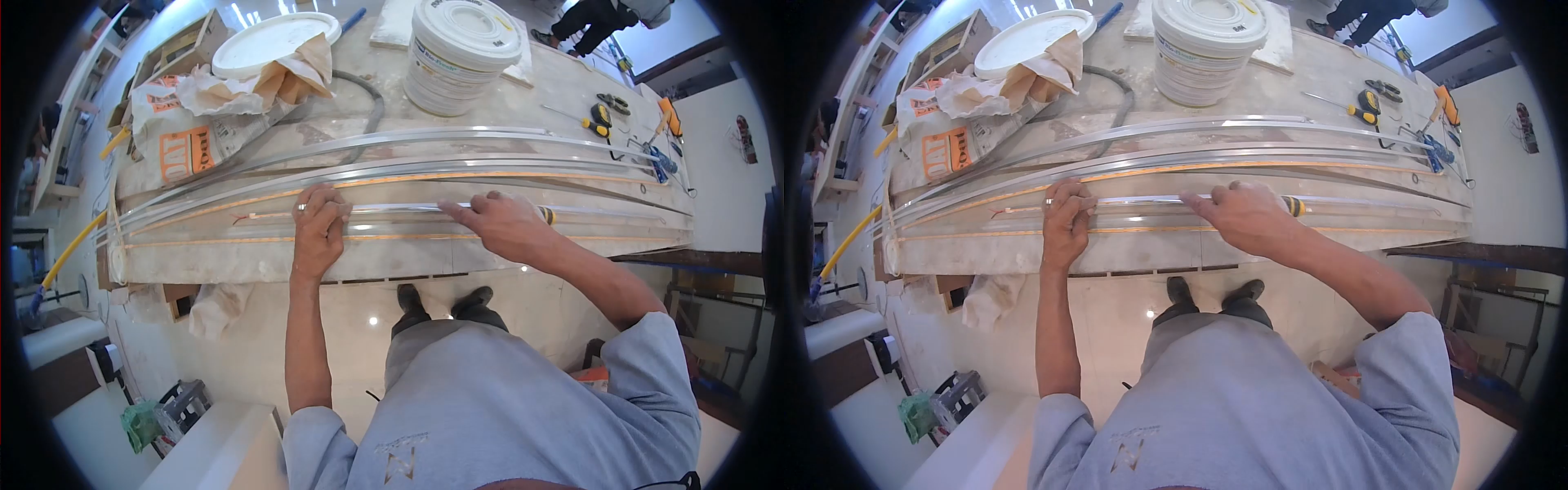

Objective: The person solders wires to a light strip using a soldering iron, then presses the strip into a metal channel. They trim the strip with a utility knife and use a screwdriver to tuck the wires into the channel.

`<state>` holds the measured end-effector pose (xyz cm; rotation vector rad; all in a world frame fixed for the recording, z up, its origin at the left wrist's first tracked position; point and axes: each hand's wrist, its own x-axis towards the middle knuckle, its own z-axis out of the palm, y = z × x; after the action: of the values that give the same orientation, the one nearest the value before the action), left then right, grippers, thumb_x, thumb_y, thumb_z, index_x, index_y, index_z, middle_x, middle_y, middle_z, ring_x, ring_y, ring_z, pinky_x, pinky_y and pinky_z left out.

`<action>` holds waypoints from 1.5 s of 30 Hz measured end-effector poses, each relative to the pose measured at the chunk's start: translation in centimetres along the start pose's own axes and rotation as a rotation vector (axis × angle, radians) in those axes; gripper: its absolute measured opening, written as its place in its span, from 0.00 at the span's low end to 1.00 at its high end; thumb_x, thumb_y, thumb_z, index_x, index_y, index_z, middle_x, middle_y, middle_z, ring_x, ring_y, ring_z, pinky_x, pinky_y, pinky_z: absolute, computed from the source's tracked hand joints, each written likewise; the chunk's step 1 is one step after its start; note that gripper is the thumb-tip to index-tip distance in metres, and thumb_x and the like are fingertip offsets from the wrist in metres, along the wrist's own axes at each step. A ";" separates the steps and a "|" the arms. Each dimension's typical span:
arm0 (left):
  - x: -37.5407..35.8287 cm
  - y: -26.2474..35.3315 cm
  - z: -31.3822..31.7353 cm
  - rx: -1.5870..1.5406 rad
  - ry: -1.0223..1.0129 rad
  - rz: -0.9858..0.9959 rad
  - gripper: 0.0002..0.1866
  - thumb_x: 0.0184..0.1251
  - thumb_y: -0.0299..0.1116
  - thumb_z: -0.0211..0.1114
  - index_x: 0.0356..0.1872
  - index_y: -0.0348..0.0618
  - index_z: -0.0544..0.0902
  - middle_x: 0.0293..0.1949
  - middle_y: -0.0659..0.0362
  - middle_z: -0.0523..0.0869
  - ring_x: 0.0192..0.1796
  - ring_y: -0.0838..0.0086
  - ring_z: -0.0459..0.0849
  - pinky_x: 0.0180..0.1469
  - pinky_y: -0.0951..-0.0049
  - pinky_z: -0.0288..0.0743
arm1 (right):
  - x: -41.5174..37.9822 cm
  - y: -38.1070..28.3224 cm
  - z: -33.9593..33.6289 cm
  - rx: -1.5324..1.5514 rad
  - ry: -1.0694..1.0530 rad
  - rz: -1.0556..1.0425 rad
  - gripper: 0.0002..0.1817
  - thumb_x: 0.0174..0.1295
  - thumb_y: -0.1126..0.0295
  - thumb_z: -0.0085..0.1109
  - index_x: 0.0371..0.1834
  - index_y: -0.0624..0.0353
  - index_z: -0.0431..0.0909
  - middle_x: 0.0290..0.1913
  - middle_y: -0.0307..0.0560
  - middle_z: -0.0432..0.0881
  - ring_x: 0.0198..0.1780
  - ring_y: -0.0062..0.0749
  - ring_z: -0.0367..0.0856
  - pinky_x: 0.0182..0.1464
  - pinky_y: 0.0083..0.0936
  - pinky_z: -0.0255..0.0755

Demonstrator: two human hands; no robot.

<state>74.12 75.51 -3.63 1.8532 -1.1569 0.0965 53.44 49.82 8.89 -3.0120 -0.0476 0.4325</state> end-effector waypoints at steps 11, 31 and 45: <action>0.6 0.4 0.0 0.017 0.003 0.046 0.11 0.55 0.15 0.65 0.35 0.45 0.85 0.42 0.59 0.85 0.62 0.53 0.80 0.66 0.54 0.67 | -3.2 2.1 1.5 -0.021 -0.030 0.104 0.35 0.67 0.77 0.54 0.80 0.47 0.69 0.45 0.52 0.85 0.45 0.49 0.87 0.43 0.43 0.82; 3.2 7.5 8.1 0.194 -0.159 0.132 0.12 0.59 0.33 0.75 0.44 0.56 0.92 0.43 0.64 0.84 0.50 0.65 0.80 0.56 0.57 0.64 | -3.7 2.3 2.6 0.083 0.039 0.131 0.28 0.75 0.70 0.48 0.78 0.42 0.71 0.46 0.51 0.87 0.48 0.51 0.87 0.47 0.47 0.84; 3.3 6.9 8.6 0.205 -0.095 0.226 0.09 0.60 0.33 0.76 0.42 0.56 0.92 0.40 0.64 0.85 0.45 0.66 0.80 0.52 0.59 0.65 | -7.3 6.0 1.4 0.050 -0.010 0.164 0.26 0.74 0.71 0.49 0.74 0.46 0.75 0.46 0.52 0.88 0.47 0.52 0.89 0.44 0.45 0.85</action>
<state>67.64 66.10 -2.41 1.9141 -1.4672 0.2666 46.17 43.67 8.96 -2.9762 0.2076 0.4555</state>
